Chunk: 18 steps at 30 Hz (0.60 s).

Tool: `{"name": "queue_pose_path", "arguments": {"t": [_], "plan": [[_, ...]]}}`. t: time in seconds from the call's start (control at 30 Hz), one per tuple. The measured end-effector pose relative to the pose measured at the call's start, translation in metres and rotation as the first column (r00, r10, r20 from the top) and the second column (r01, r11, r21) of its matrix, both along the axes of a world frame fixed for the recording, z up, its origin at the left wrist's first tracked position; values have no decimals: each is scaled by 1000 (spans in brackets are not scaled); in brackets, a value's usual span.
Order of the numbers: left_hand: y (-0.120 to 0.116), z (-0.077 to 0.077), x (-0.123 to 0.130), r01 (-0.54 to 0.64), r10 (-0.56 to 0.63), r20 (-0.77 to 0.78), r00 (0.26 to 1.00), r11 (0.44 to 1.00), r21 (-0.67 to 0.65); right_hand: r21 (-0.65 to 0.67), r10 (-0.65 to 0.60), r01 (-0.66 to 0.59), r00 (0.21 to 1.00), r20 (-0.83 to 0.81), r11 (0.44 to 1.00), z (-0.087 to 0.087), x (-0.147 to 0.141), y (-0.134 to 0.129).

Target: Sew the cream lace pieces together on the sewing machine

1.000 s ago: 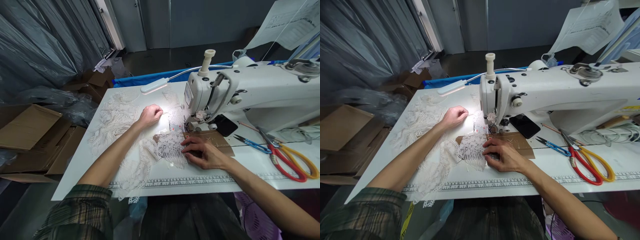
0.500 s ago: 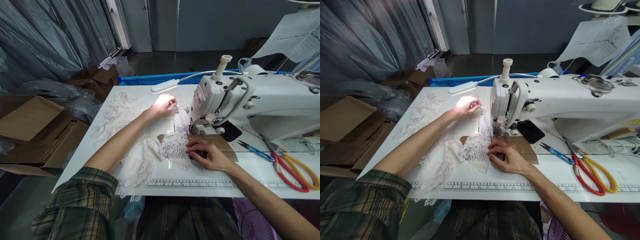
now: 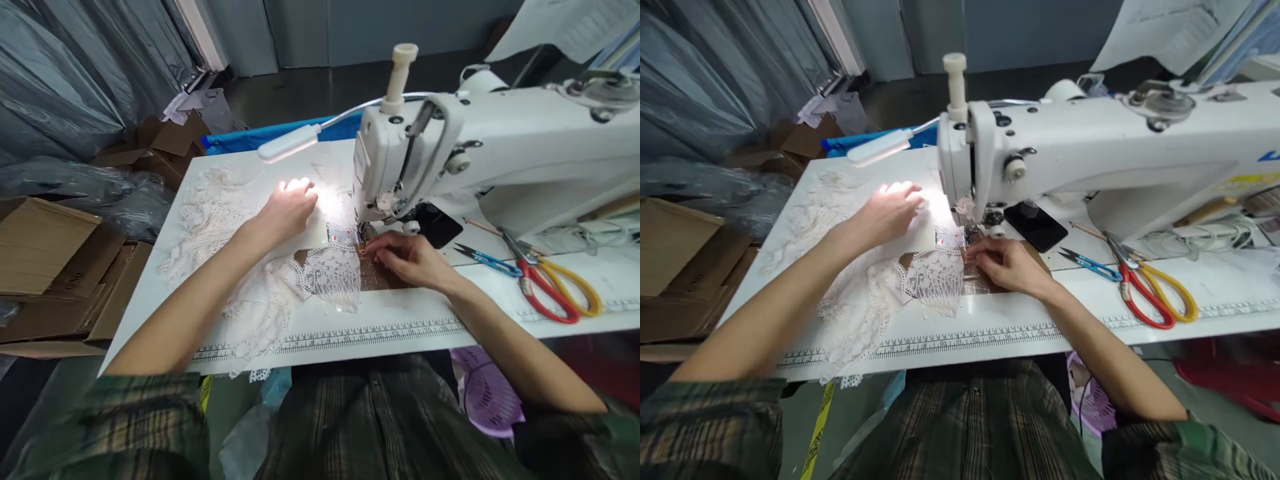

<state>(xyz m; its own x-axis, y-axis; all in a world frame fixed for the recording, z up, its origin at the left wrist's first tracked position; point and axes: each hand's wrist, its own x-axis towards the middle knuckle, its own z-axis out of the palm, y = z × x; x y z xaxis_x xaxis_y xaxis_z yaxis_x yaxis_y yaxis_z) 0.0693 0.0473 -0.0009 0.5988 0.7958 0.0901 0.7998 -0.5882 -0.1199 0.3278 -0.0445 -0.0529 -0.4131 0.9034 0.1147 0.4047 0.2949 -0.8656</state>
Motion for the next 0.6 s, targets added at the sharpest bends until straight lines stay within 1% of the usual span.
{"name": "queue_pose_path", "arguments": {"t": [0.03,0.07,0.1,0.17,0.23,0.3,0.4,0.5,0.6], "plan": [[-18,-4,0,43,-43,37,998,999,-9,1,-38,38,999,21,999,1,3,2],[-36,-8,1,90,-86,92,992,995,-45,12,-64,64,997,50,998,1,5,4],[-54,-12,3,169,-155,149,977,982,-86,31,-76,73,994,81,997,2,7,5],[-86,-21,7,306,-260,294,920,945,-120,79,-68,57,987,142,995,6,7,6],[-106,-30,10,425,-339,383,859,890,-165,122,-37,13,979,199,992,10,5,7],[-114,-37,12,482,-372,425,825,856,-185,147,5,-42,970,243,988,14,3,7],[-113,-43,12,485,-381,432,818,860,-160,138,53,-96,958,281,986,15,3,10],[-111,-44,14,480,-387,426,818,867,-135,124,29,-66,959,283,990,10,5,13],[-112,-43,17,473,-352,472,809,866,-165,161,14,-61,960,278,985,6,6,16]]}}
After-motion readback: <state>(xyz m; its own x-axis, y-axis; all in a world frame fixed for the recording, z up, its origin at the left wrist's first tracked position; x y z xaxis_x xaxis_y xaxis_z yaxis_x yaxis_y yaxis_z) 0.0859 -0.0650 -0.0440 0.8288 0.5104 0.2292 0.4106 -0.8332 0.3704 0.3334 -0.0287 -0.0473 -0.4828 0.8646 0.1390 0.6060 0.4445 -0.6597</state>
